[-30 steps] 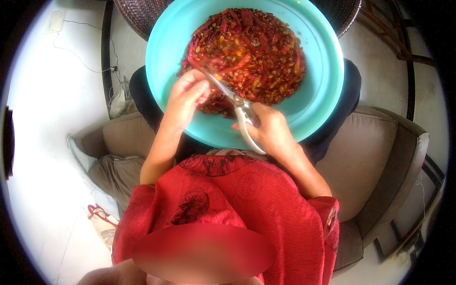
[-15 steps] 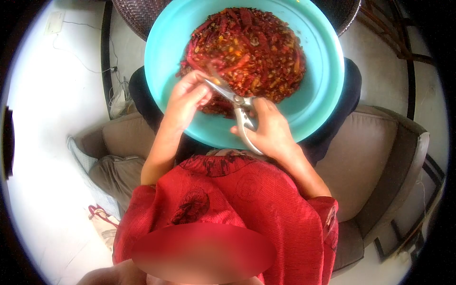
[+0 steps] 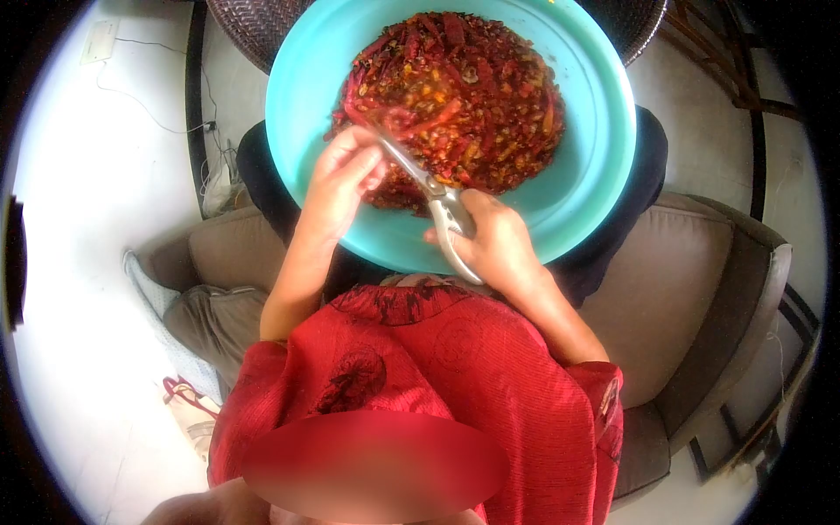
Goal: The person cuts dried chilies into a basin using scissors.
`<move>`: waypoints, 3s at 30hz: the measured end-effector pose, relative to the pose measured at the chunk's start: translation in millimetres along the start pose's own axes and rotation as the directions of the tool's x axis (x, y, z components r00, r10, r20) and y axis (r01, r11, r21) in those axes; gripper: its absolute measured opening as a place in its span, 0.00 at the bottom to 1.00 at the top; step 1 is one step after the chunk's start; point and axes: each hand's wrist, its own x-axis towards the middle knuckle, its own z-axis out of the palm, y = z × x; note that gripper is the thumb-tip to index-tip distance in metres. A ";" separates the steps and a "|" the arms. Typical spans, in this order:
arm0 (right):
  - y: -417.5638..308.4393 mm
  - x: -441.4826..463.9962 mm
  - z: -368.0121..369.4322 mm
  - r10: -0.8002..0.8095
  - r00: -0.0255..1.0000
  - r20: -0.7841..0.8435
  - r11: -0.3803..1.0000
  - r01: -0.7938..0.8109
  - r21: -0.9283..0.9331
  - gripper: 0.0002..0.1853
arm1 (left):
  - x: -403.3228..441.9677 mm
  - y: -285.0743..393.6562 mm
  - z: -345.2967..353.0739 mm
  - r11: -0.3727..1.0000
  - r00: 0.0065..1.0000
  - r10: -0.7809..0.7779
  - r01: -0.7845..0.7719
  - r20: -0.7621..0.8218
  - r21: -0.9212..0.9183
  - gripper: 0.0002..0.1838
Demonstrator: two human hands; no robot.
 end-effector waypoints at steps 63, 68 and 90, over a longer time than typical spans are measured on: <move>-3.6 2.8 -0.6 0.110 0.986 0.122 0.989 -0.120 0.084 0.27 | 0.1 0.4 2.2 0.999 1.000 0.004 -0.004 0.006 0.052 0.05; -5.0 0.1 -1.8 0.100 0.989 0.108 0.987 -0.112 0.117 0.28 | 0.2 -1.2 1.7 0.998 1.000 0.029 -0.028 -0.010 0.054 0.07; 6.9 -1.2 -0.6 0.156 0.987 0.041 0.978 -0.160 0.136 0.25 | 0.7 -3.9 4.1 0.985 0.989 0.120 -0.108 -0.091 0.133 0.06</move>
